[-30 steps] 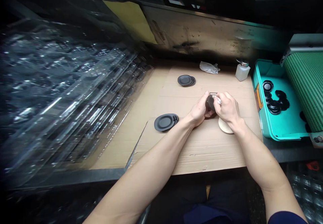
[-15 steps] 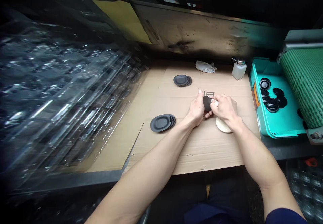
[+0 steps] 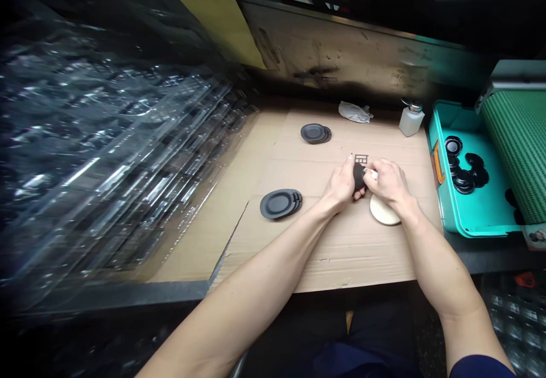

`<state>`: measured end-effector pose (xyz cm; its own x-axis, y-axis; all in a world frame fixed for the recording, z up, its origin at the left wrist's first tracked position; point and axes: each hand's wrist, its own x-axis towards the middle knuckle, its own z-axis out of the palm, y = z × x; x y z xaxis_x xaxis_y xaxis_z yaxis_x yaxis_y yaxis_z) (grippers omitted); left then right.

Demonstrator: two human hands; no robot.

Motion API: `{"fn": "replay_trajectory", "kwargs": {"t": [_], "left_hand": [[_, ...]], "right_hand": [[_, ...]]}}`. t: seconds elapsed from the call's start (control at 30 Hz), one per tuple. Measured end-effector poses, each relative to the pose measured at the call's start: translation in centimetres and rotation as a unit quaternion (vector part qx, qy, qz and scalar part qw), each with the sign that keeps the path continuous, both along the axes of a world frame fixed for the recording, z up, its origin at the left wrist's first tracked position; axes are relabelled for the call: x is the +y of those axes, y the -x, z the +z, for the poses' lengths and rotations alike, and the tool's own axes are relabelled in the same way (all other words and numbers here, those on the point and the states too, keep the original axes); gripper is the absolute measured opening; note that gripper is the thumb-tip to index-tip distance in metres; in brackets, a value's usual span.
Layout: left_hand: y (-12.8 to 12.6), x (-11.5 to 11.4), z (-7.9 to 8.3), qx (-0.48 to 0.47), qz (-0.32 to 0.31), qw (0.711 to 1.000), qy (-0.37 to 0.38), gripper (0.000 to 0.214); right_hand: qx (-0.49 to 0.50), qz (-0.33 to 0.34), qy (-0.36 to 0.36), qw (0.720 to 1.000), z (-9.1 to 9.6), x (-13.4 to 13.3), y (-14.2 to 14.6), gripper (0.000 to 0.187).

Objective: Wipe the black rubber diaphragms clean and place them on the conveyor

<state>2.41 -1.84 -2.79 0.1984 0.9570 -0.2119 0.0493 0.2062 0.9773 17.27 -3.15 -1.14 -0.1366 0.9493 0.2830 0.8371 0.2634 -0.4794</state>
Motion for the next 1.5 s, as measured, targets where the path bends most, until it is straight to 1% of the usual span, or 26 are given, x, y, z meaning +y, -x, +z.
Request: {"fn": "replay_trajectory", "kwargs": {"t": [0.1, 0.2, 0.3, 0.43, 0.5, 0.67, 0.77, 0.83, 0.9, 1.07, 1.27, 1.43, 1.5], "left_hand": [[0.2, -0.4, 0.4, 0.046, -0.025, 0.997, -0.051, 0.069], [0.3, -0.7, 0.8, 0.054, -0.039, 0.995, -0.078, 0.066], [0.3, -0.8, 0.9, 0.056, -0.043, 0.994, -0.086, 0.065], [0.2, -1.0, 0.8, 0.053, -0.047, 0.994, -0.086, 0.063], [0.2, -1.0, 0.8, 0.054, -0.046, 0.993, -0.089, 0.063], [0.1, -1.1, 0.8, 0.065, -0.048, 0.991, -0.103, 0.061], [0.1, -1.1, 0.8, 0.072, -0.056, 0.989, -0.116, 0.062], [0.2, -1.1, 0.8, 0.072, -0.06, 0.989, -0.118, 0.061], [0.2, -1.1, 0.8, 0.07, -0.061, 0.989, -0.116, 0.061], [0.1, -1.1, 0.8, 0.055, -0.057, 0.992, -0.1, 0.062], [0.1, -1.2, 1.0, 0.049, -0.058, 0.993, -0.092, 0.06], [0.1, -1.1, 0.9, 0.039, -0.065, 0.994, -0.084, 0.063], [0.1, -1.1, 0.8, 0.038, -0.061, 0.994, -0.088, 0.063]], "right_hand": [[-0.017, 0.026, -0.015, 0.999, 0.2, 0.0, -0.3, 0.019], [-0.03, 0.044, -0.037, 0.998, 0.3, 0.0, -0.4, 0.022], [-0.051, 0.043, -0.038, 0.997, 0.4, -0.1, -0.4, 0.019], [-0.096, 0.027, -0.002, 0.995, 0.6, -0.3, -0.4, 0.016], [-0.107, 0.029, 0.012, 0.994, 0.7, -0.3, -0.5, 0.016], [-0.096, 0.043, -0.016, 0.994, 0.9, -0.3, -0.7, 0.019], [-0.086, 0.042, 0.003, 0.995, 1.3, -0.3, -0.8, 0.018], [-0.085, 0.048, 0.03, 0.995, 1.5, -0.4, -0.9, 0.018], [-0.089, 0.054, 0.037, 0.994, 1.6, -0.4, -0.9, 0.018], [-0.086, 0.047, -0.006, 0.995, 1.7, -0.4, -0.9, 0.018], [-0.063, 0.072, 0.045, 0.994, 2.1, -0.5, -1.3, 0.02], [-0.076, 0.066, -0.003, 0.995, 1.8, -0.2, -1.2, 0.019], [-0.066, 0.066, -0.009, 0.996, 1.7, -0.1, -1.3, 0.019]]}}
